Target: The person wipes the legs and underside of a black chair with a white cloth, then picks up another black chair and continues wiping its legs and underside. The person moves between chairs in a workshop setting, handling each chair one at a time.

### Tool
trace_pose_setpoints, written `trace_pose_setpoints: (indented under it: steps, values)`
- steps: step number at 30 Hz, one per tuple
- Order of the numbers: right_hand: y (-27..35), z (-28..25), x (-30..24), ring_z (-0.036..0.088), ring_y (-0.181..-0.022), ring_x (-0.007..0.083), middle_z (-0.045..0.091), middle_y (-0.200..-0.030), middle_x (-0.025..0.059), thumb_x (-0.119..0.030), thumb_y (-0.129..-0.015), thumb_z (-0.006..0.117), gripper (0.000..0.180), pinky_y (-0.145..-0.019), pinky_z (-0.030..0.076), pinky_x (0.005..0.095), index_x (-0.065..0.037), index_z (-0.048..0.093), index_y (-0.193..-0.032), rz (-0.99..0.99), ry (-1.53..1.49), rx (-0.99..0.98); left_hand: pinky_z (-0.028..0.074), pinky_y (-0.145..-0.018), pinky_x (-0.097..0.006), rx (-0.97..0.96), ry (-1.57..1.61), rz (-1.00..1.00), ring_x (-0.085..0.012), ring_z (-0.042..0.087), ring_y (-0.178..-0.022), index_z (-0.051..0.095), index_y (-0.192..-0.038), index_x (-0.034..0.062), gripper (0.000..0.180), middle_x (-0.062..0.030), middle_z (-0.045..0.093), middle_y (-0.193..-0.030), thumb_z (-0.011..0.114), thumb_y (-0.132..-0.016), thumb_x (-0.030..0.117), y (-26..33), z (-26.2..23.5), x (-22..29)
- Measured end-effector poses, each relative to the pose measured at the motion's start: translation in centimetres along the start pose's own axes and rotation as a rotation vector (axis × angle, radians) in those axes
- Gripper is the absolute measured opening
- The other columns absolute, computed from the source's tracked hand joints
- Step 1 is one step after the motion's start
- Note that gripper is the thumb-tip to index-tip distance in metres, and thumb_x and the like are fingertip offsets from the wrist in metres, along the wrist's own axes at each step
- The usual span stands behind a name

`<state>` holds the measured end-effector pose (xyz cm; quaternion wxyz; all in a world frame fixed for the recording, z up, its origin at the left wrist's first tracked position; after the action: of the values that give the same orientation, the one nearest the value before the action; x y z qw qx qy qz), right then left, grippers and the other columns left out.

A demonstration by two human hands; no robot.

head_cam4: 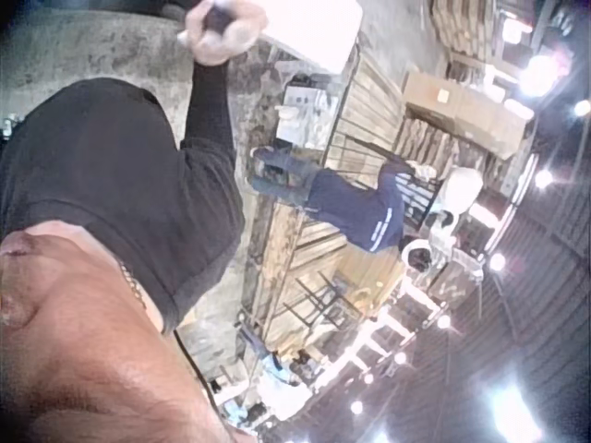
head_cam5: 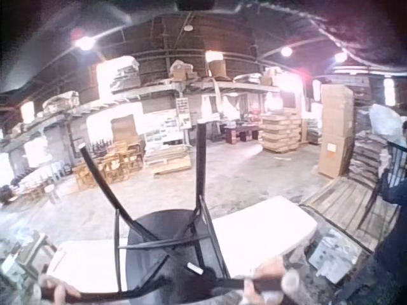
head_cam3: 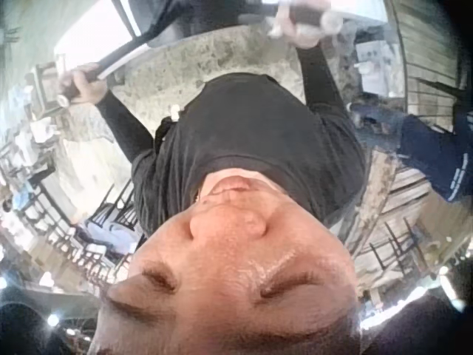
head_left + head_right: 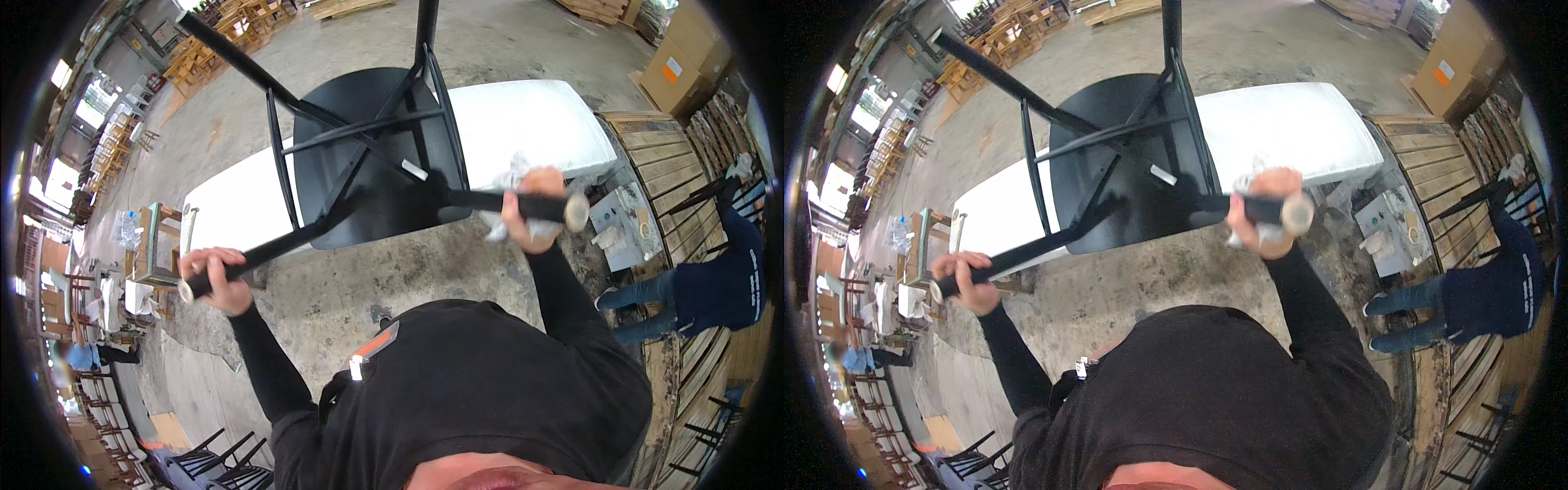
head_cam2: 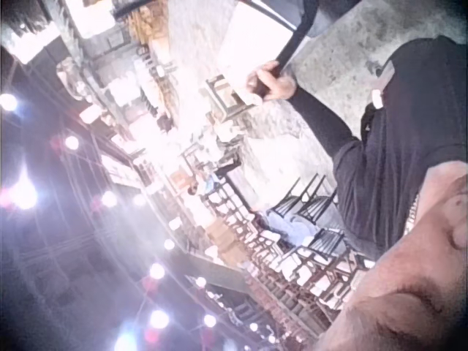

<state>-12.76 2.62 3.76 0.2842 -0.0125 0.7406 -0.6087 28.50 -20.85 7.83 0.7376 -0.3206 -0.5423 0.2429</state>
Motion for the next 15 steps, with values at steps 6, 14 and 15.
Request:
trace_pose_setpoints:
  steps: [6,14,15]
  values:
    - [8.5,-4.7,-2.6,0.055,-0.077,0.0267,0.056,-0.087,0.0078,-0.019,-0.064,0.079,0.026,-0.074,0.043,0.0413,-0.012,0.064,-0.083,0.218,0.156,-0.272,0.049,-0.092,-0.051,0.049,-0.17,-0.248,-0.0277,0.067,-0.08,0.053,-0.092,0.0024,0.012,-0.0127,0.064,-0.079,0.061,-0.09,0.011,12.7,-2.0,1.2]
    - [12.3,-5.3,-2.5,0.055,-0.078,0.028,0.051,-0.088,0.0091,-0.021,-0.063,0.082,0.025,-0.07,0.045,0.0405,-0.013,0.069,-0.083,0.423,0.108,-0.318,0.042,-0.104,-0.047,0.046,-0.048,-0.396,-0.0308,0.064,-0.107,0.057,-0.1,0.0032,0.014,-0.0147,0.067,-0.096,0.066,-0.089,0.006,16.3,-3.8,1.1]
    - [11.9,-5.0,-2.2,0.055,-0.078,0.0283,0.051,-0.088,0.0089,-0.022,-0.064,0.081,0.024,-0.069,0.046,0.041,-0.013,0.069,-0.083,0.453,0.101,-0.314,0.042,-0.104,-0.046,0.071,-0.059,-0.418,-0.0283,0.064,-0.105,0.058,-0.102,0.003,0.015,-0.0135,0.067,-0.095,0.065,-0.09,0.005,15.8,-4.0,0.8]
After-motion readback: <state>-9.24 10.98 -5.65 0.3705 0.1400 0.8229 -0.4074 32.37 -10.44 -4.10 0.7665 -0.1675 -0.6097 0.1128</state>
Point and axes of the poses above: each hand's wrist, its own y-axis away from the middle knuckle, its own z-axis out of the palm, x = y × z, the point moved 4 cm from there along -y, towards the middle knuckle
